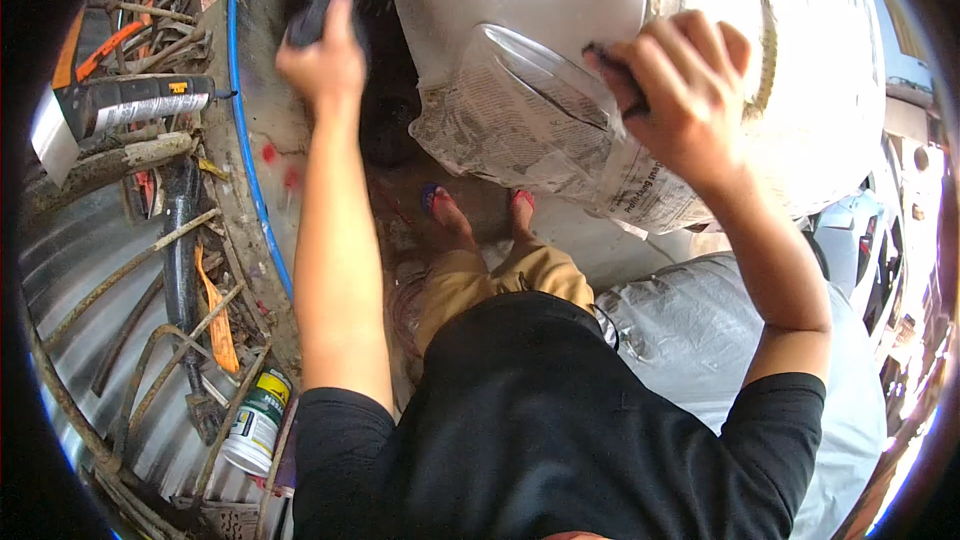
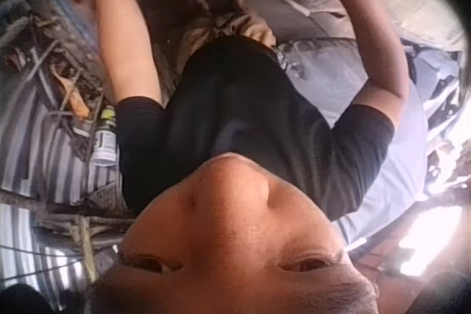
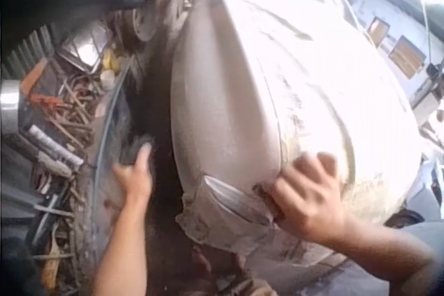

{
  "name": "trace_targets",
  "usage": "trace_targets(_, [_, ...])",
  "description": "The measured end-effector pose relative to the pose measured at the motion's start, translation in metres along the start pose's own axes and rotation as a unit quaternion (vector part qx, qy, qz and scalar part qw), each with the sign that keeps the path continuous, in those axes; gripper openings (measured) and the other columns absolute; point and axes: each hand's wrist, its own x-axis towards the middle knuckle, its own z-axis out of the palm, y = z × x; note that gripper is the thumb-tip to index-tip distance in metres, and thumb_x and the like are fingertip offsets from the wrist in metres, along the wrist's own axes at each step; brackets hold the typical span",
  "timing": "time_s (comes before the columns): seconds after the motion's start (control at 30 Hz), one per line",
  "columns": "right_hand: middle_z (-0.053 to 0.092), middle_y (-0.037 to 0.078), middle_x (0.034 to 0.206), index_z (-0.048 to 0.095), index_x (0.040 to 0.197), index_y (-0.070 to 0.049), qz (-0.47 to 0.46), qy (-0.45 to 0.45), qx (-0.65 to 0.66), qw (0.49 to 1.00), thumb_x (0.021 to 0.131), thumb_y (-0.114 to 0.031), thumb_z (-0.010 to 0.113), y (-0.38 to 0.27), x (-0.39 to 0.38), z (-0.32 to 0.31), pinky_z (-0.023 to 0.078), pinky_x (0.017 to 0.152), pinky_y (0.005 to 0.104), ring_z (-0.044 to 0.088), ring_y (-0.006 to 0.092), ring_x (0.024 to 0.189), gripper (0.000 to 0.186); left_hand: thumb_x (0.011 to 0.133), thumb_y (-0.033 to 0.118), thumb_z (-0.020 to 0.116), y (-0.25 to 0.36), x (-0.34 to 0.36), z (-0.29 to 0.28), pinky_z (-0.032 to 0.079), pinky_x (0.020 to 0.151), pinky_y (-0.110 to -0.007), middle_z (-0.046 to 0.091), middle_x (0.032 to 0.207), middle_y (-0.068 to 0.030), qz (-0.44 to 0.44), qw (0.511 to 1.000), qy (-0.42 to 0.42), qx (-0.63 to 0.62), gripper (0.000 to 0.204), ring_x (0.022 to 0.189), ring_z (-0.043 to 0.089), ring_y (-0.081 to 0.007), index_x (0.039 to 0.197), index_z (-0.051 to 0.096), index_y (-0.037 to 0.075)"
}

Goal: The person sands the front panel of a white car using a piece of sandpaper and a cloth.

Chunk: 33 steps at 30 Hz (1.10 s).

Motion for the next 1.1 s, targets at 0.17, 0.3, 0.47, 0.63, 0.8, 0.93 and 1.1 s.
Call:
trace_targets(0.17, [0.063,-0.003,0.075,0.071,0.084,-0.018,-0.019,0.01,-0.055,0.998,0.08,-0.027,0.085,-0.004,0.063,0.001,0.042,0.074,0.0373,0.063,0.0173,0.077,0.017,0.087,0.028,0.085,-0.155,-0.13,-0.211,0.05,0.102,-0.038,0.07,0.129,-0.0193,-0.189,0.929,0.052,0.313,0.062,0.114,0.068,-0.0272,0.128,0.063,-0.013])
trace_targets(0.3, [0.066,-0.005,0.078,0.073,0.082,-0.018,0.001,-0.047,-0.032,0.998,0.08,-0.026,0.088,-0.012,0.035,-0.004,0.041,0.077,0.0331,0.062,0.0154,0.079,0.018,0.083,0.037,0.084,-0.142,-0.267,-0.33,0.044,0.11,-0.045,0.067,0.131,-0.0261,-0.462,0.765,0.025,0.449,0.07,0.127,0.061,-0.0385,0.129,0.063,-0.012])
trace_targets(0.47, [0.065,-0.005,0.075,0.072,0.081,-0.018,-0.012,-0.048,-0.061,0.997,0.077,-0.028,0.091,-0.016,0.026,-0.005,0.041,0.079,0.0313,0.063,0.0162,0.081,0.021,0.078,0.042,0.087,-0.105,-0.385,-0.445,0.047,0.106,-0.047,0.067,0.126,-0.0323,-0.555,0.638,-0.09,0.525,0.075,0.123,0.063,-0.0445,0.124,0.066,-0.013])
trace_targets(0.63, [0.069,-0.005,0.079,0.075,0.087,-0.019,0.021,-0.02,-0.098,0.995,0.081,-0.032,0.087,0.003,0.053,0.01,0.043,0.08,0.0337,0.066,0.0161,0.083,0.019,0.079,0.041,0.087,-0.08,-0.402,-0.438,0.048,0.106,-0.046,0.065,0.131,-0.0307,-0.626,0.644,-0.063,0.435,0.08,0.122,0.063,-0.0425,0.128,0.061,-0.016])
trace_targets(0.8, [0.072,-0.008,0.084,0.077,0.084,-0.021,-0.035,-0.104,-0.034,0.993,0.081,-0.033,0.085,0.0,0.009,-0.012,0.039,0.088,0.0331,0.065,0.0145,0.088,0.016,0.085,0.037,0.083,-0.113,-0.389,-0.42,0.049,0.102,-0.042,0.068,0.128,-0.0233,-0.565,0.7,-0.072,0.432,0.068,0.117,0.065,-0.035,0.127,0.063,-0.012])
trace_targets(0.93, [0.074,-0.001,0.081,0.077,0.084,-0.017,-0.006,-0.175,-0.023,0.984,0.082,-0.035,0.086,-0.001,0.058,0.021,0.05,0.079,0.0344,0.069,0.0202,0.084,0.021,0.087,0.035,0.082,-0.108,-0.344,-0.363,0.05,0.098,-0.04,0.073,0.118,-0.0188,-0.528,0.752,-0.099,0.382,0.056,0.108,0.069,-0.0323,0.12,0.069,-0.008])
trace_targets(1.1, [0.072,-0.002,0.077,0.075,0.082,-0.019,-0.082,-0.126,0.0,0.989,0.082,-0.035,0.086,-0.006,0.061,0.027,0.046,0.084,0.0345,0.066,0.0181,0.081,0.019,0.088,0.038,0.082,-0.115,-0.367,-0.369,0.05,0.097,-0.04,0.073,0.12,-0.0176,-0.553,0.779,-0.019,0.295,0.059,0.109,0.068,-0.0306,0.12,0.069,-0.009])
